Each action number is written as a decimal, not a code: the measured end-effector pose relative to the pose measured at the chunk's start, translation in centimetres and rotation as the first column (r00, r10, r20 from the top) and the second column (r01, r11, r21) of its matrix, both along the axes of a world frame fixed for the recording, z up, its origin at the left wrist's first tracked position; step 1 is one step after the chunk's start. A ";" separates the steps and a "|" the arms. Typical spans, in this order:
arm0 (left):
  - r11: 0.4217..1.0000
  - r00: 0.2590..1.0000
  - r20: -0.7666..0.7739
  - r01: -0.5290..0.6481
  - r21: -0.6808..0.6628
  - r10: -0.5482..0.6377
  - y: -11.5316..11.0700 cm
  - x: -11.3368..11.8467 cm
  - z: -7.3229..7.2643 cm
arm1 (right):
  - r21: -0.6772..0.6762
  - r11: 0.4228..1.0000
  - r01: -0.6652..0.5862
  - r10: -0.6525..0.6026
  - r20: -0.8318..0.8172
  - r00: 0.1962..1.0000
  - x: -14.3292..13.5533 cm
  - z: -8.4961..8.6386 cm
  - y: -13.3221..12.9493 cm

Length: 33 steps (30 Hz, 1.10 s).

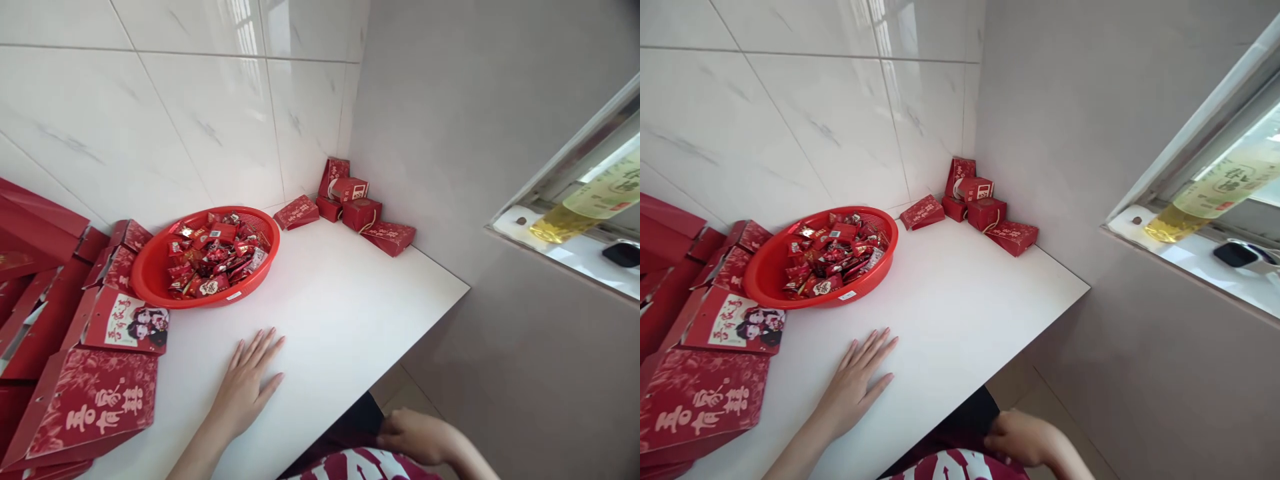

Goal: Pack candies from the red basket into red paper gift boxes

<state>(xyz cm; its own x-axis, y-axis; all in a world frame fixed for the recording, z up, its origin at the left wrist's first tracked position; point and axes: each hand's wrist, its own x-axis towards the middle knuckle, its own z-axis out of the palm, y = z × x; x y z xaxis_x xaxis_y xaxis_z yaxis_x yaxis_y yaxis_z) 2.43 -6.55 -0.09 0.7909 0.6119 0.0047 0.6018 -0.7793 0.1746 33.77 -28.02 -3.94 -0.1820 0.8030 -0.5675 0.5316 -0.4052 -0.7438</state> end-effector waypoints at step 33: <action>0.965 0.964 0.047 -0.262 0.018 0.261 1.5 -3.5 -0.8 | 0.970 0.242 -0.035 -0.482 0.152 0.863 1.7 4.5 26.1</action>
